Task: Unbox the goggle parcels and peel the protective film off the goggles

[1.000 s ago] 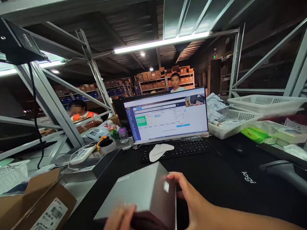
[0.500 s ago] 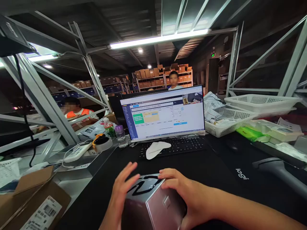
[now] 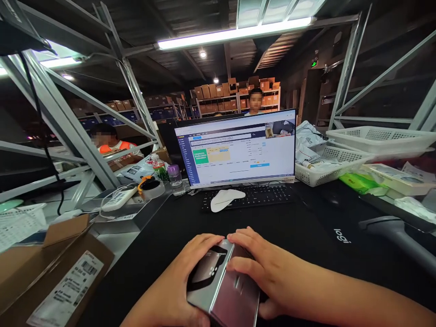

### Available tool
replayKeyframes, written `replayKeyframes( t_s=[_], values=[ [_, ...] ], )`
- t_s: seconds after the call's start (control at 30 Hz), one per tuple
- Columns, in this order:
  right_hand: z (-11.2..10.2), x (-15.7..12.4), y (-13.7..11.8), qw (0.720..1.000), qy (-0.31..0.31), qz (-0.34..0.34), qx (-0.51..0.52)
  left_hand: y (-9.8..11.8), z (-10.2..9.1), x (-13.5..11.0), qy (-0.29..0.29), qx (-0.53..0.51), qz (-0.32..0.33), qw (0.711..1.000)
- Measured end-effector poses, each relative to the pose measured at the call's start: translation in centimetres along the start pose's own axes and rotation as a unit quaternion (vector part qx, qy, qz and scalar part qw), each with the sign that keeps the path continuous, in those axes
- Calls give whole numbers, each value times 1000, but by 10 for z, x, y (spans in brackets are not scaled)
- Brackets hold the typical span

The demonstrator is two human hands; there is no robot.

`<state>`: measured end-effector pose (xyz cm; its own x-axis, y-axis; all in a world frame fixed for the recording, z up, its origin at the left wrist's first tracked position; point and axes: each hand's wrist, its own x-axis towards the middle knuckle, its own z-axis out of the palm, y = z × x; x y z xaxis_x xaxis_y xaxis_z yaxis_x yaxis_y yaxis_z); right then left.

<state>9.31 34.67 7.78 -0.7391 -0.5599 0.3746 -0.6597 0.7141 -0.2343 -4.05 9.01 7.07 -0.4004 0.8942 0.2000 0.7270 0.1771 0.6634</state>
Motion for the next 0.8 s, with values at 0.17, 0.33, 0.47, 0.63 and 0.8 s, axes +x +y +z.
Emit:
replayKeyframes(
  t_s=[0.17,0.33,0.47,0.63,0.8],
  values=[
    [13,0,-2,999,-16,-12,-35,1,0,-1,41,24,4,999],
    [1,3,2,1000,19,-10,-6,12,-1,-7,117,54,-13,992],
    [-10,3,8,992,101,-74,-23,19,-2,-15,115,66,-18,991],
    [-10,8,5,988,126,-88,8,9,-8,-11,70,51,-25,996],
    [-11,8,13,994,95,-50,35,1,-13,3,33,39,-15,999]
  ],
)
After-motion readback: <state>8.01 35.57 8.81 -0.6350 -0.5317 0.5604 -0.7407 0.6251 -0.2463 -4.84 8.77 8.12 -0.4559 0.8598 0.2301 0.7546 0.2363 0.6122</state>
